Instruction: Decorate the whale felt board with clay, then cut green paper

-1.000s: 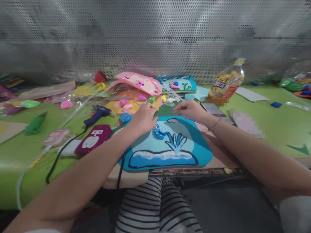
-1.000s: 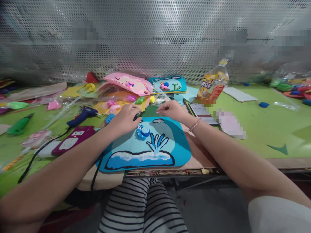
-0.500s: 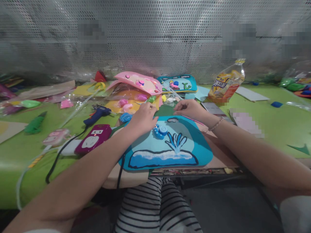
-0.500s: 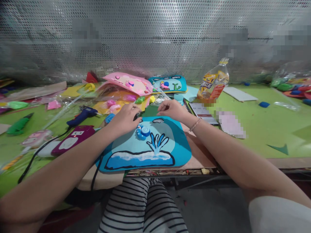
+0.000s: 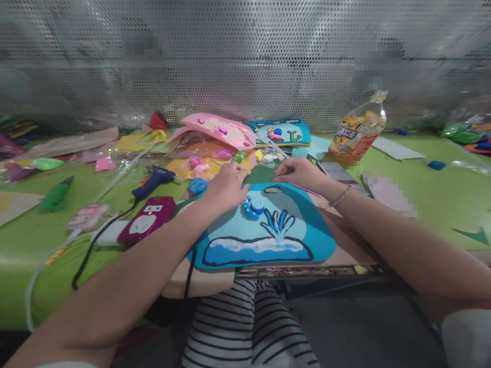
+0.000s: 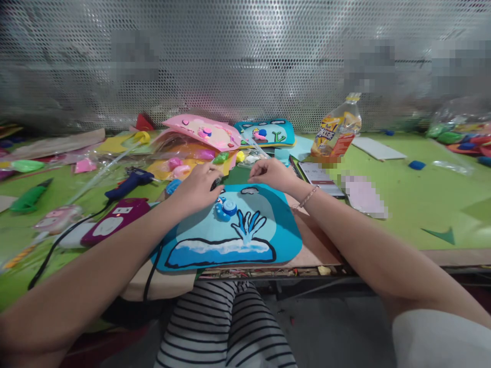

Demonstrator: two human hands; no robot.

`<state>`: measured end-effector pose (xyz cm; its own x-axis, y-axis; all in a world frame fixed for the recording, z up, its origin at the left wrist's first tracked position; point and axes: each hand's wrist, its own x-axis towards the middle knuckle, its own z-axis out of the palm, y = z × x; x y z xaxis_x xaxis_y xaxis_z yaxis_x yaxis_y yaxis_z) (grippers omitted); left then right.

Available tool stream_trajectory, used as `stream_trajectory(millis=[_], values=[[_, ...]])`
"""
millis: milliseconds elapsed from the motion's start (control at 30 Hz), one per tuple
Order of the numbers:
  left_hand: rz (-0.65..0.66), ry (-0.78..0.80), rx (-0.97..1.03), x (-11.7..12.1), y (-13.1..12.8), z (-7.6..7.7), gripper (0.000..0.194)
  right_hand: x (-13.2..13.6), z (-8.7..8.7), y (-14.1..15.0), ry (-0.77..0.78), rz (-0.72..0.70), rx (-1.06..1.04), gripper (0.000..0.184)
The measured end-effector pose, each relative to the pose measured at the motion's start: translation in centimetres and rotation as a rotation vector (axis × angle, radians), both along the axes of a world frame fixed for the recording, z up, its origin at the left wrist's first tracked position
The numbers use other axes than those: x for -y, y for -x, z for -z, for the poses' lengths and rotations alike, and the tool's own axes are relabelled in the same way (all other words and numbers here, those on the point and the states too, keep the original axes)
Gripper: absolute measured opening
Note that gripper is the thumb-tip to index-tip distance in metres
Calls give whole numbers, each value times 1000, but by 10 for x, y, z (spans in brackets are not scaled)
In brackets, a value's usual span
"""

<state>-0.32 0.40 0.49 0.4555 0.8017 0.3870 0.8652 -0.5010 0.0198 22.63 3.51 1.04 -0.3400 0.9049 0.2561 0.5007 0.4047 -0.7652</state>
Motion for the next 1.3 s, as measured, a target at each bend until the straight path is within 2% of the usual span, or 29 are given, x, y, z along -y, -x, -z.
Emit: stream_trajectory(millis=[167,367,600,700,867,1000,1200,1300], values=[[12,4,12,0,0,0,28,1,-1,-2,34,3,1,13],[19,-3,23,-1,1,2,26,-2,5,-3,249,-35,-180,18],[15,15,23,0,0,0,29,-4,3,-5,102,-23,-63,20],[9,17,15,1,0,0,28,-5,3,-7,93,-21,-48,22],[11,10,10,1,0,0,29,-5,6,-8,246,-35,-115,14],[11,4,8,0,0,0,28,-7,10,-7,362,-57,-237,15],[24,3,25,0,0,2,28,-7,8,-7,234,-33,-129,17],[15,22,31,1,0,1,29,-5,4,-5,231,-19,-147,19]])
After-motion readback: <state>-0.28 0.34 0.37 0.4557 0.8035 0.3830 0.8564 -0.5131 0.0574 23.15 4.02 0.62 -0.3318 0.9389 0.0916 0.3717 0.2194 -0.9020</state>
